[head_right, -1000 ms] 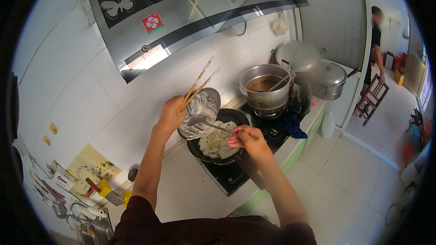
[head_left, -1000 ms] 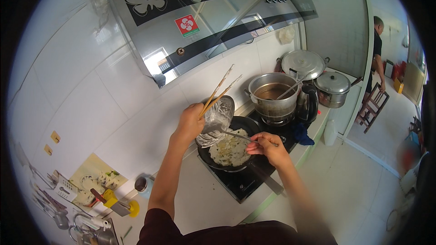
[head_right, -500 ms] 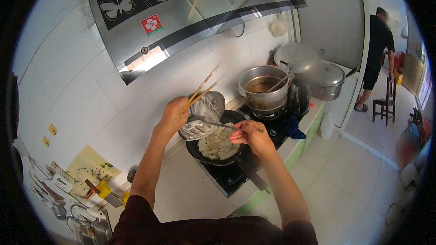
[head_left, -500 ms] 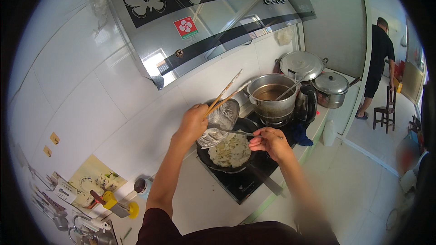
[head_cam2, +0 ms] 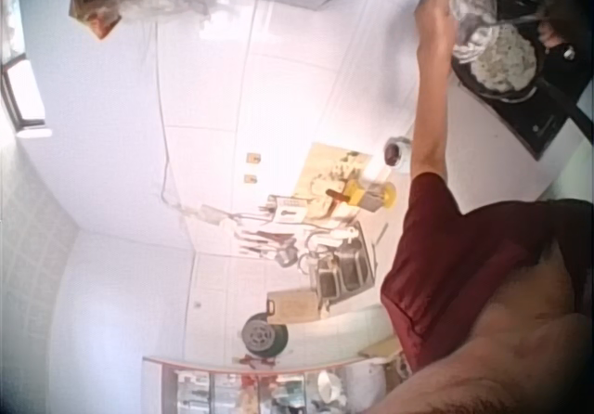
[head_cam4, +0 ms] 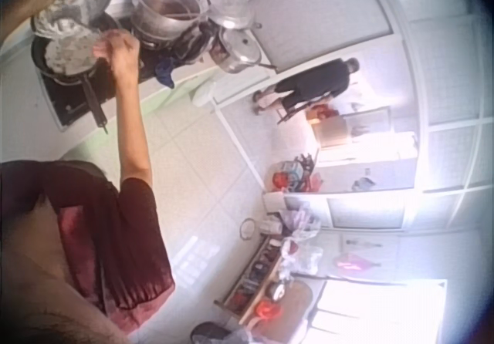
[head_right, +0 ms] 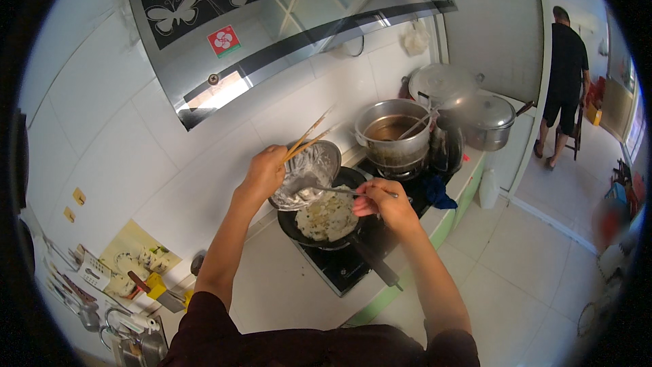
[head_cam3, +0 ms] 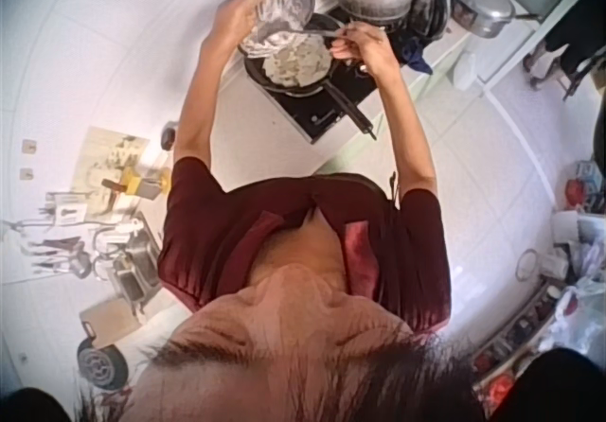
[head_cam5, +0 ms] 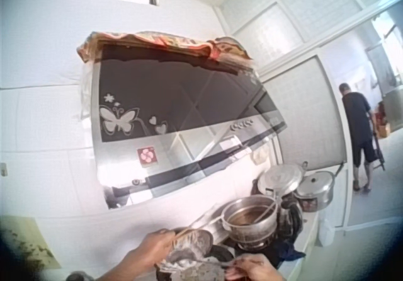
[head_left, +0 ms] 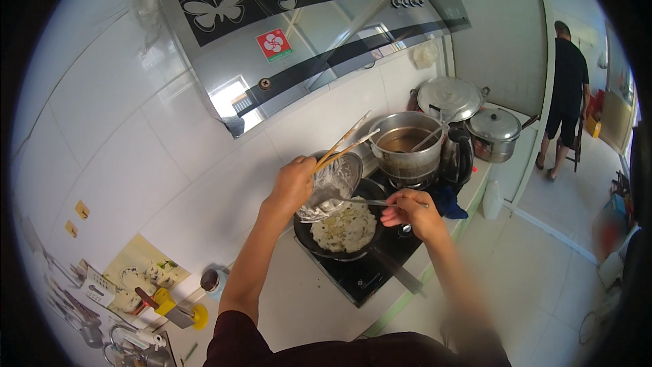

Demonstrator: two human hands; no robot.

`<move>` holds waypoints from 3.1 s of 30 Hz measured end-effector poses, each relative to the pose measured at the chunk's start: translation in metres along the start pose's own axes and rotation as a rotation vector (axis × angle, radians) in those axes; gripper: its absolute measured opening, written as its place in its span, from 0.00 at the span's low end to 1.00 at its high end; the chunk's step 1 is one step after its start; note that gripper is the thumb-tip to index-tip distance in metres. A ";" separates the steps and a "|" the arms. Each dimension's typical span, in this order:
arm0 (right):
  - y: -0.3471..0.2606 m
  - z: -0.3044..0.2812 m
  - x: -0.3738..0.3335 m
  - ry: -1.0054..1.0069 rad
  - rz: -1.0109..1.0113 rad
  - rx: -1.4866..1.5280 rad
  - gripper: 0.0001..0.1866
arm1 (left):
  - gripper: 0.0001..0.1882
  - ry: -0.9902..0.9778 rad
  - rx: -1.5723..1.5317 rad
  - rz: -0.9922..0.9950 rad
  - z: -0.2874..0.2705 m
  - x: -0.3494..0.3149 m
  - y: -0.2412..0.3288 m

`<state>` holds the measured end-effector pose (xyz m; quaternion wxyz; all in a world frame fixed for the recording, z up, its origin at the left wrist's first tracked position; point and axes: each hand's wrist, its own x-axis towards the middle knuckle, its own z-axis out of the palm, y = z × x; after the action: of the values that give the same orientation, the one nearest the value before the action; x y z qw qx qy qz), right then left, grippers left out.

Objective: The person pours batter into a hot pan and spreads it into a thin layer using chopsticks and a spatula. They continue to cook the crepe while another person ladles soup into bowls nearby.

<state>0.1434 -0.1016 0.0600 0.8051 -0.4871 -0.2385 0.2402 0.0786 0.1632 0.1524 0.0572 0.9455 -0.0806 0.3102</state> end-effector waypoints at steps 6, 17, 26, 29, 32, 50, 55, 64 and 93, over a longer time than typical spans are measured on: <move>0.004 -0.013 0.005 0.004 0.038 0.036 0.10 | 0.05 0.039 0.015 0.058 0.005 0.005 0.002; -0.009 -0.026 0.009 0.012 0.055 0.034 0.10 | 0.04 0.003 0.043 0.105 0.008 0.012 0.001; -0.058 0.015 -0.012 -0.168 -0.058 -0.190 0.10 | 0.05 -0.068 0.066 0.096 0.006 0.018 0.004; -0.060 0.031 -0.009 -0.264 -0.089 -0.298 0.11 | 0.06 -0.077 0.086 0.115 0.008 0.019 0.008; -0.057 0.042 -0.003 -0.312 -0.110 -0.384 0.10 | 0.07 -0.084 0.065 0.118 0.012 0.020 0.015; -0.040 0.063 -0.008 -0.237 -0.506 -0.750 0.09 | 0.08 -0.098 0.151 0.147 0.021 0.026 0.024; -0.039 0.074 -0.004 -0.253 -0.438 -0.702 0.08 | 0.09 -0.147 0.214 0.148 0.028 0.027 0.024; -0.001 0.056 0.022 -0.120 -0.549 -0.948 0.06 | 0.10 -0.171 0.267 0.122 0.023 0.031 0.028; 0.043 -0.038 0.014 0.184 0.036 0.141 0.15 | 0.07 -0.044 0.122 -0.043 0.011 0.007 -0.010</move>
<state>0.1708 -0.1011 0.0082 0.8514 -0.4533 -0.1374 0.2252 0.0922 0.1710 0.1473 0.0043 0.9553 -0.0423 0.2924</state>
